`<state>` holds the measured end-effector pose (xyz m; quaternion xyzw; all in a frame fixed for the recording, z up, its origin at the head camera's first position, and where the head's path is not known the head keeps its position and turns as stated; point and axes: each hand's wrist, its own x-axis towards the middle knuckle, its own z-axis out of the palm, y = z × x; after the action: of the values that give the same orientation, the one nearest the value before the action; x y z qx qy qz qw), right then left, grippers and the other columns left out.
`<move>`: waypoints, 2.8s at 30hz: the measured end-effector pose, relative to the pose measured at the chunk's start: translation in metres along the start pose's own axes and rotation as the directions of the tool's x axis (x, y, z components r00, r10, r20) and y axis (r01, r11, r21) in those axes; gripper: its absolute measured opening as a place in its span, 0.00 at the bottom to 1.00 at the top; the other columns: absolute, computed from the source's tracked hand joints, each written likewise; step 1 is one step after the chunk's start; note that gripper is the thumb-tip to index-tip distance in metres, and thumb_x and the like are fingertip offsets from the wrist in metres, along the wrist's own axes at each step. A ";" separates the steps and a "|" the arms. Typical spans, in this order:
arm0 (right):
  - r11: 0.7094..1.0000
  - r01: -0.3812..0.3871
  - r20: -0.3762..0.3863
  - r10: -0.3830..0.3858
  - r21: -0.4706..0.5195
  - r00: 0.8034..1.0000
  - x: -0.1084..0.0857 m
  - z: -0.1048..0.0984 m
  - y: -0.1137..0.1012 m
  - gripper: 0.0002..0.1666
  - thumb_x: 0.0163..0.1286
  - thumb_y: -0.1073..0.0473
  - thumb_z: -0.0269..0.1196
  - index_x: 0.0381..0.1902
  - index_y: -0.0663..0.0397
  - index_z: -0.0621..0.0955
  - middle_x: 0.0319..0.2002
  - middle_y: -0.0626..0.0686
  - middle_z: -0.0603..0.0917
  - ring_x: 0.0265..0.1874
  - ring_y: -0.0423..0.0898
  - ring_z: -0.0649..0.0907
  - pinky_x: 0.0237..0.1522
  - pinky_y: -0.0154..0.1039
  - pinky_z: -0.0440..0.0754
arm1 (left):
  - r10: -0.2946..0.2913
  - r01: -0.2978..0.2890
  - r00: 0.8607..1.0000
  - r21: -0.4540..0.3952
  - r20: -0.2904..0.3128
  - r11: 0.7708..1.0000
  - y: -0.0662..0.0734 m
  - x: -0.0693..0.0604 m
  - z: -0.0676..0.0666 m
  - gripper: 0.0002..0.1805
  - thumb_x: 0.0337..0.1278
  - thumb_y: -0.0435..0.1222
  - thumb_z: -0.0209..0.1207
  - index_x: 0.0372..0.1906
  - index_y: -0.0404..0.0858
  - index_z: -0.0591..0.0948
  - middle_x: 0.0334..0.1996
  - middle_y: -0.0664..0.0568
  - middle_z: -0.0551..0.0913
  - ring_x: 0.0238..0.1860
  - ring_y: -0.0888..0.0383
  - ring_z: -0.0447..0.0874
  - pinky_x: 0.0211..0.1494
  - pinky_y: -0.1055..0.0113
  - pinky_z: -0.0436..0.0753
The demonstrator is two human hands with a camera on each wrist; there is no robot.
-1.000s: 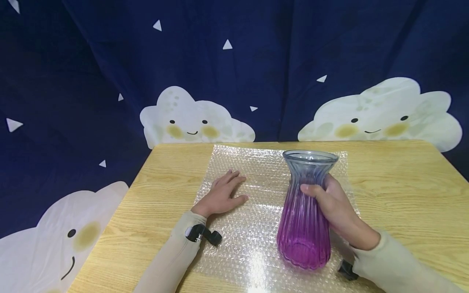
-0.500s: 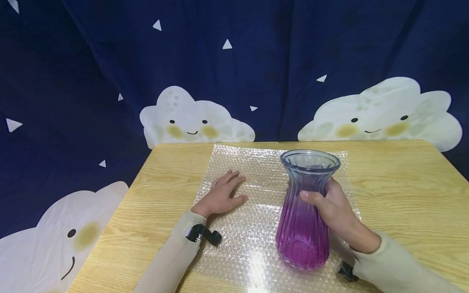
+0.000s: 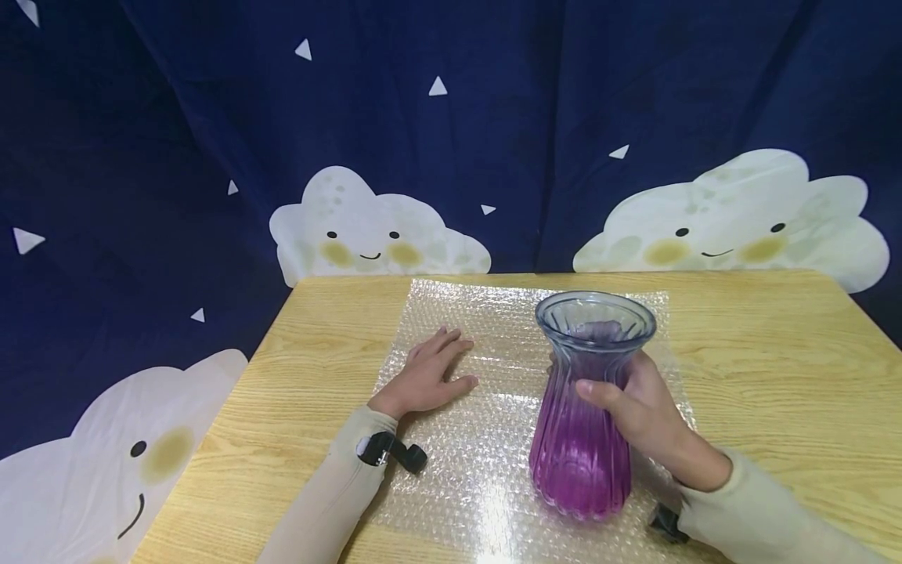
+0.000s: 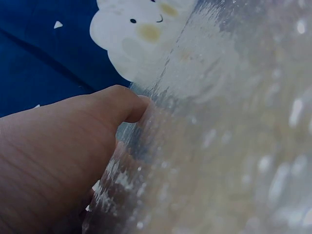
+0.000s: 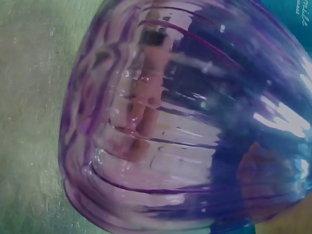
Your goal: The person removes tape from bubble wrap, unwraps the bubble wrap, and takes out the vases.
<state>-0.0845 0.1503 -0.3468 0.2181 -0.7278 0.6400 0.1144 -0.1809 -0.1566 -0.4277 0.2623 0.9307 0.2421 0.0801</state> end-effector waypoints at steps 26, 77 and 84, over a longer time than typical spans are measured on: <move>0.984 0.172 0.057 -0.174 0.036 0.983 -0.001 0.002 0.007 0.32 0.50 0.74 0.61 0.58 0.65 0.76 0.48 0.39 0.86 0.44 0.36 0.87 0.51 0.29 0.86 | -0.010 0.010 1.000 0.006 0.014 1.000 -0.001 0.001 -0.001 0.40 0.68 0.60 0.55 0.79 0.48 0.65 0.84 0.45 0.55 0.86 0.43 0.44 0.86 0.39 0.47; 0.979 0.191 0.167 -0.201 0.078 0.965 -0.011 0.007 0.019 0.40 0.51 0.67 0.71 0.65 0.58 0.73 0.52 0.41 0.84 0.48 0.37 0.85 0.58 0.30 0.84 | -0.017 0.016 1.000 0.023 0.021 1.000 0.002 -0.001 -0.001 0.40 0.69 0.59 0.54 0.80 0.47 0.64 0.84 0.45 0.53 0.86 0.43 0.43 0.87 0.40 0.47; 0.979 0.172 0.140 -0.187 0.111 0.972 -0.010 0.007 0.016 0.40 0.52 0.68 0.69 0.65 0.57 0.73 0.52 0.42 0.85 0.49 0.37 0.86 0.57 0.29 0.84 | -0.016 0.016 1.000 0.022 0.015 1.000 0.002 -0.002 0.000 0.39 0.69 0.59 0.54 0.79 0.47 0.65 0.84 0.44 0.54 0.86 0.42 0.44 0.86 0.39 0.47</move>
<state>-0.0821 0.1464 -0.3669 0.3359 -0.6794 0.6437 0.1059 -0.1784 -0.1558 -0.4268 0.2575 0.9348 0.2291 0.0861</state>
